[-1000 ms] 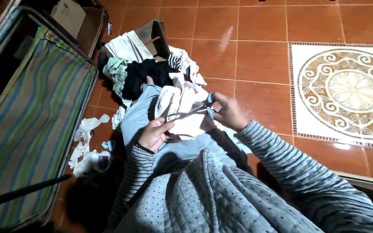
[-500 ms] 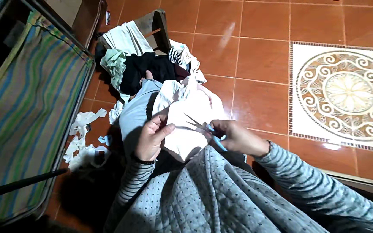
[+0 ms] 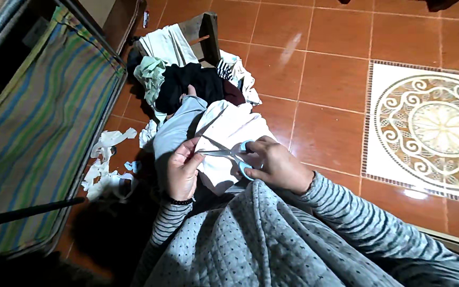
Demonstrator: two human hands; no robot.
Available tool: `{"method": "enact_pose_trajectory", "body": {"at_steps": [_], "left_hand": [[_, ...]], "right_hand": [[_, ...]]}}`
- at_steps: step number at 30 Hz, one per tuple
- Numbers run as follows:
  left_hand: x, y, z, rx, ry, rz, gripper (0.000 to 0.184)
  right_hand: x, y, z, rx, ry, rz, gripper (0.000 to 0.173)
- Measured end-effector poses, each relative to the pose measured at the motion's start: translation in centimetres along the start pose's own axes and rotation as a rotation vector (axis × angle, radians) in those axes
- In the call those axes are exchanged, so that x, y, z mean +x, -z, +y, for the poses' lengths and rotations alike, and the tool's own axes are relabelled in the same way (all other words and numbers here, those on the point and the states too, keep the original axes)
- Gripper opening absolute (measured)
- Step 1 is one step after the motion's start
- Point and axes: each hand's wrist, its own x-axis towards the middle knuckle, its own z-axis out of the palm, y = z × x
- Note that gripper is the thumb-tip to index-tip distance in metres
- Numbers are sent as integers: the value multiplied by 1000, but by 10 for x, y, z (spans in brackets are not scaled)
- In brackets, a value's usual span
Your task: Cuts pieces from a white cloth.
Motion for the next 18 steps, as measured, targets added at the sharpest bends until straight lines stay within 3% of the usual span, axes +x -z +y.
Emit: {"method": "enact_pose_trajectory", "body": {"at_steps": [18], "left_hand": [[-9, -1, -7, 38, -2, -33, 39]], "right_hand": [[3, -3, -6, -31, 30, -20, 52]]}}
